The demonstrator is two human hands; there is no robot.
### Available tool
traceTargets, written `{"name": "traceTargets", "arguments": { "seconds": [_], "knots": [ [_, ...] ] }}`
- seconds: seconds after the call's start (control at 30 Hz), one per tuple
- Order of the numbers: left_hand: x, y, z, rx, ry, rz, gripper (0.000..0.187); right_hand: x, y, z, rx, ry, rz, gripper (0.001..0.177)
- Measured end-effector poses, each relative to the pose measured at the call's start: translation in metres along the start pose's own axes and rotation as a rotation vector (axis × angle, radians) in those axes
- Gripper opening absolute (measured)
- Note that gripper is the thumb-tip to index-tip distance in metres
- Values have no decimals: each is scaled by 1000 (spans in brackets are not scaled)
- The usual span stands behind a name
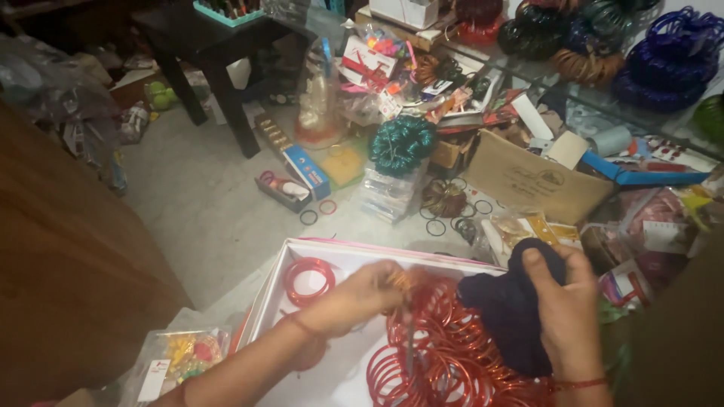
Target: Organizing and cleaning bangles in a gift shop storage area.
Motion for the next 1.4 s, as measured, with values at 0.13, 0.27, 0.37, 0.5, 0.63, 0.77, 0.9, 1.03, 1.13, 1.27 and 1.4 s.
{"name": "traceTargets", "arguments": {
  "seconds": [0.13, 0.27, 0.37, 0.5, 0.63, 0.77, 0.9, 1.03, 1.13, 1.27, 1.4],
  "knots": [
    [25, -21, -47, 8, 17, -14, 18, 2, 1, -8, -437, 56, 276, 36],
    [48, -31, -80, 111, -15, -60, 13, -25, 58, 24, -337, 31, 699, 48],
    [61, -28, -85, 48, -26, 55, 13, -35, 91, 29, -474, -46, 676, 47],
    [66, -33, -67, -289, -2, 177, 12, -30, 88, 33, -918, 110, 451, 39],
    [47, -45, -35, -402, 121, 133, 11, -18, 57, 31, -1060, 295, 269, 41],
    [40, -52, -2, -309, 71, -326, 12, -25, 64, 28, -1030, 183, 186, 35],
    [46, -40, -9, -411, 66, -269, 12, -43, 99, 17, -915, -392, 546, 38],
    [37, -23, -32, -444, 242, -51, 23, -35, 113, 28, -1079, -41, 681, 55],
    [30, -15, -53, -389, 218, -263, 26, -22, 88, 10, -1180, 288, 545, 79],
    [29, -15, -15, -287, 123, -316, 29, -23, 83, 17, -1152, 353, 434, 81],
    [31, 1, 32, -417, 41, -256, 36, -18, 62, 5, -860, 144, 163, 61]
  ]
}}
Point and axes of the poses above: each hand's wrist, its own x-axis towards the middle knuckle, its own y-axis out of the palm, z = x × y, the point moved 1 cm from there along x, towards the middle knuckle, and after that the axes turned 14 degrees about z, right-handed, at the moved point
